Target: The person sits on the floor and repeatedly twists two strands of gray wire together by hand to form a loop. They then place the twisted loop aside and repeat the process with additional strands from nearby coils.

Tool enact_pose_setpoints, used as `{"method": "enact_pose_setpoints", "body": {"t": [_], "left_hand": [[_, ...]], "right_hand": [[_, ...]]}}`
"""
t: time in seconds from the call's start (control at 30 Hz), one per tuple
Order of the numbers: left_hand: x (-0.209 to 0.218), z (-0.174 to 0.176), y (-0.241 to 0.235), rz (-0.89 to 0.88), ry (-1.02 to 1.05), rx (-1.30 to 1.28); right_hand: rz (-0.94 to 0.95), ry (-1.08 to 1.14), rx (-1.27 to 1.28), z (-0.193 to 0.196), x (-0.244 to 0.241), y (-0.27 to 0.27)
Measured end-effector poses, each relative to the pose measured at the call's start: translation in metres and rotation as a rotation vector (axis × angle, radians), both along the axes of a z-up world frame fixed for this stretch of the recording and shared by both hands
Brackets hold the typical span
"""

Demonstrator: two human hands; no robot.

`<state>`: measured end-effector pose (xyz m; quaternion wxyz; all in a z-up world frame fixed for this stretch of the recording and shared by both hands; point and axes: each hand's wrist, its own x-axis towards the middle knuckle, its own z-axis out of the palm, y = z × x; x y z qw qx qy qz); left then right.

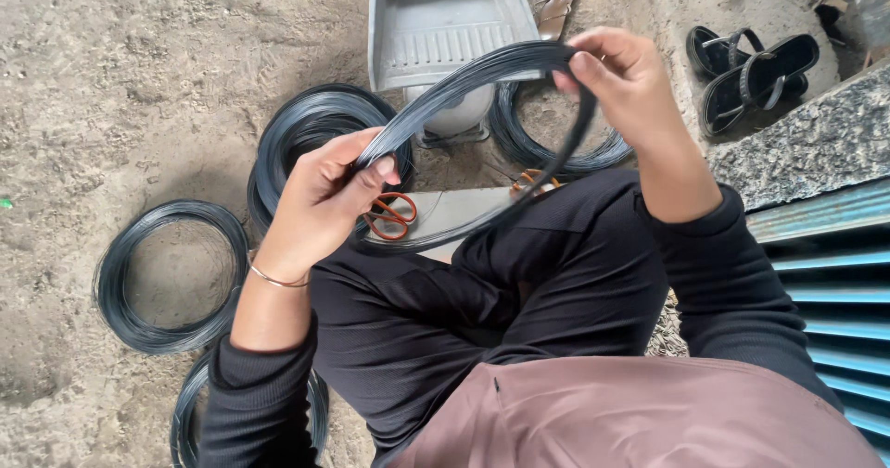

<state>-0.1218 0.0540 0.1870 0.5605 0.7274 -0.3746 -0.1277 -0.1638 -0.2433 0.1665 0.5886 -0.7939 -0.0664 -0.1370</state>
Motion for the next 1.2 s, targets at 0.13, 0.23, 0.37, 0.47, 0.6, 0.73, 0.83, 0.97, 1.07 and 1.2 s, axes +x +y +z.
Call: {"method": "enact_pose_setpoints", "body": {"t": [0.13,0.23,0.37,0.47,0.6,0.73,0.83,0.97,1.07,1.2], "left_hand": [[-0.002,-0.002,-0.014,0.001,0.04,-0.03],[-0.004,0.004,-0.025,-0.005,0.03,0.13],[-0.004,0.005,-0.033,-0.024,-0.017,0.056],[-0.007,0.001,-0.031,-0.015,0.012,0.001],[-0.007,-0.001,-0.028,-0.045,0.046,0.077],[-0.003,0.006,-0.023,-0.04,0.013,0.128],[0.004,0.007,-0.015,0.006,-0.166,0.232],[0.007,-0.006,-0.013,0.004,-0.069,0.124],[0.007,-0.009,-0.014,0.019,-0.035,0.05],[0.008,-0.007,-0.017,0.05,-0.033,0.002]], "right_hand": [[-0.132,-0.336,-0.54,0.011,-0.005,0.023],[-0.031,-0.548,-0.815,0.009,-0.002,0.042],[0.109,-0.638,-0.774,0.007,0.006,0.058],[0.136,-0.587,-0.623,-0.003,0.01,0.058],[0.129,-0.622,-0.72,-0.002,0.011,0.06],[0.221,-0.358,-0.472,-0.014,0.002,0.053],[0.242,-0.228,-0.354,-0.008,-0.001,0.046],[0.233,-0.24,-0.254,0.003,-0.003,0.044],[0.228,-0.288,-0.235,0.002,-0.001,0.044],[0.227,-0.295,-0.233,-0.004,-0.002,0.046]]}}
